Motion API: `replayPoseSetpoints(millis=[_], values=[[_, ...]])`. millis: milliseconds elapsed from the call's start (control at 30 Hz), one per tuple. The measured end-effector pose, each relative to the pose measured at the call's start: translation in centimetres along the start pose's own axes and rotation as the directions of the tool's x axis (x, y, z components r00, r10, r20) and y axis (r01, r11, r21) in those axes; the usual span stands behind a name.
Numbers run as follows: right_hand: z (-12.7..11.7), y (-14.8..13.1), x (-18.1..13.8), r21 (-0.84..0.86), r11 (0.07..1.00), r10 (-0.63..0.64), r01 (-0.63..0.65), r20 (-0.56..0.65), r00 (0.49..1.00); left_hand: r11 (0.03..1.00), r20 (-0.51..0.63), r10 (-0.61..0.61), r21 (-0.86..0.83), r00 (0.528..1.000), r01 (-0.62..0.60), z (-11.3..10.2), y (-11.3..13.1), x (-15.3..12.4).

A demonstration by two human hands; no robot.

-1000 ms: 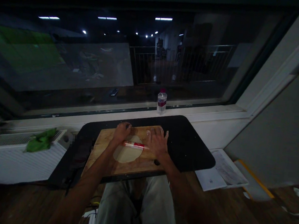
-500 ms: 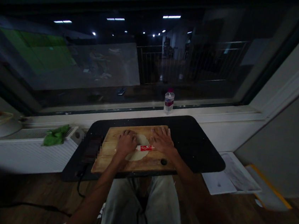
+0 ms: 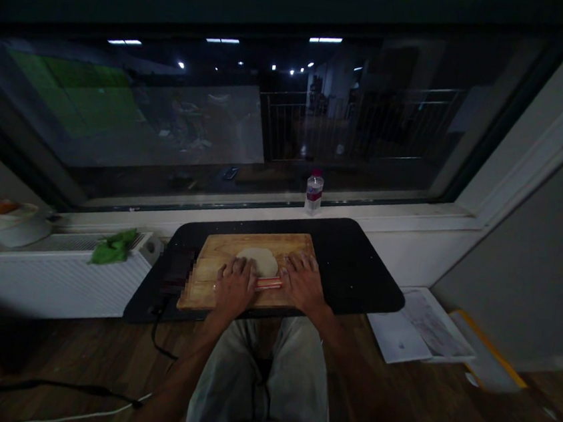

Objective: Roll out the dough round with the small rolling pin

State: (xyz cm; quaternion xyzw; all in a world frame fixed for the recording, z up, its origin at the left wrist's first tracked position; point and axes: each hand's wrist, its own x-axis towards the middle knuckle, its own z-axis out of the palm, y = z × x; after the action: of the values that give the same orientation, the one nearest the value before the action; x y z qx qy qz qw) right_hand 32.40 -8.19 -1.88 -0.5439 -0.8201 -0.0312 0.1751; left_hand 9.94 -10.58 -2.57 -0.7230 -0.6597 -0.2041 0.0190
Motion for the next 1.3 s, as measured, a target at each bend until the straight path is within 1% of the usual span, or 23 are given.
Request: replayPoseSetpoints(millis=[100, 200, 267, 333, 367, 433, 467, 500, 567, 600, 633, 700, 767, 833, 933, 1033, 1100, 1133, 1200, 1267, 1300], values=[[-0.3, 0.5, -0.8, 0.060, 0.991, -0.118, 0.122, -0.073, 0.990, 0.999, -0.031, 0.050, -0.019, 0.998, -0.051, 0.0, -0.4, -0.1], [-0.4, 1.1, -1.5, 0.081, 0.969, -0.227, 0.232, -0.065, 0.972, 0.996, -0.069, 0.061, -0.062, 0.996, -0.065, -0.1, -1.0, 0.0], [-0.4, 1.4, -1.7, 0.084, 0.963, -0.254, 0.256, -0.043, 0.966, 0.993, -0.117, 0.053, -0.100, 0.992, -0.064, 0.0, -1.5, 0.0], [-0.2, 1.5, -1.6, 0.083, 0.966, -0.243, 0.244, -0.024, 0.970, 0.987, -0.200, 0.012, -0.153, 0.980, -0.044, 0.3, -2.1, -0.1], [-0.1, 1.6, -1.4, 0.080, 0.972, -0.222, 0.223, -0.015, 0.975, 0.983, -0.252, -0.033, -0.185, 0.967, -0.014, 0.6, -2.4, -0.2], [0.1, 1.6, -0.5, 0.057, 0.990, -0.129, 0.129, -0.011, 0.992, 0.965, -0.328, -0.149, -0.255, 0.933, 0.064, 1.1, -3.0, -0.6], [0.2, 1.5, 0.1, 0.040, 0.997, -0.065, 0.066, -0.017, 0.998, 0.956, -0.331, -0.188, -0.280, 0.925, 0.094, 1.4, -3.2, -0.8], [0.3, 1.4, 0.8, 0.022, 1.000, 0.004, -0.003, -0.030, 1.000, 0.952, -0.305, -0.196, -0.287, 0.932, 0.107, 1.6, -3.2, -1.0], [0.4, 0.9, 2.1, -0.007, 0.995, 0.101, -0.101, -0.058, 0.993, 0.966, -0.187, -0.128, -0.244, 0.974, 0.080, 1.8, -2.9, -1.3], [0.5, 0.7, 2.7, -0.022, 0.991, 0.131, -0.133, -0.078, 0.988, 0.979, -0.111, -0.067, -0.200, 0.992, 0.043, 1.8, -2.5, -1.3], [0.7, 0.4, 3.1, -0.039, 0.988, 0.147, -0.151, -0.099, 0.984, 0.988, -0.056, -0.034, -0.154, 0.998, 0.025, 1.8, -1.9, -1.1], [1.0, 0.1, 3.4, -0.063, 0.984, 0.156, -0.166, -0.143, 0.977, 0.995, 0.017, -0.024, -0.092, 1.000, 0.025, 1.8, -0.5, -0.6], [1.2, -0.1, 3.2, -0.070, 0.982, 0.158, -0.173, -0.174, 0.972, 0.997, 0.060, -0.045, -0.061, 0.997, 0.048, 1.8, 1.1, 0.0], [1.3, -0.2, 2.7, -0.072, 0.980, 0.168, -0.184, -0.188, 0.968, 0.997, 0.072, -0.069, -0.028, 0.995, 0.071, 1.9, 2.4, 0.5], [1.0, -0.4, 2.2, -0.094, 0.974, 0.188, -0.207, -0.182, 0.965, 0.997, 0.065, -0.076, 0.009, 0.995, 0.076, 1.9, 2.9, 0.9], [0.5, -0.6, 2.1, -0.109, 0.973, 0.187, -0.203, -0.142, 0.972, 1.000, 0.089, -0.009, -0.001, 0.996, 0.010, 1.4, 1.2, 1.5], [0.4, -0.7, 2.2, -0.111, 0.974, 0.181, -0.195, -0.124, 0.976, 0.992, 0.129, 0.120, -0.051, 0.984, -0.114, 0.8, -0.9, 2.3], [0.4, -0.7, 2.2, -0.111, 0.974, 0.182, -0.195, -0.122, 0.976, 0.978, 0.153, 0.202, -0.094, 0.967, -0.189, 0.4, -2.1, 2.7], [0.7, -0.6, 2.2, -0.110, 0.974, 0.182, -0.196, -0.126, 0.975, 0.945, 0.205, 0.310, -0.178, 0.928, -0.276, -0.5, -4.5, 3.6], [0.9, -0.5, 2.3, -0.105, 0.977, 0.173, -0.187, -0.127, 0.977, 0.926, 0.241, 0.355, -0.224, 0.903, -0.304, -1.1, -6.5, 4.1], [1.0, -0.4, 2.3, -0.101, 0.979, 0.165, -0.178, -0.123, 0.979, 0.917, 0.233, 0.369, -0.246, 0.900, -0.313, -1.2, -7.2, 4.2]])
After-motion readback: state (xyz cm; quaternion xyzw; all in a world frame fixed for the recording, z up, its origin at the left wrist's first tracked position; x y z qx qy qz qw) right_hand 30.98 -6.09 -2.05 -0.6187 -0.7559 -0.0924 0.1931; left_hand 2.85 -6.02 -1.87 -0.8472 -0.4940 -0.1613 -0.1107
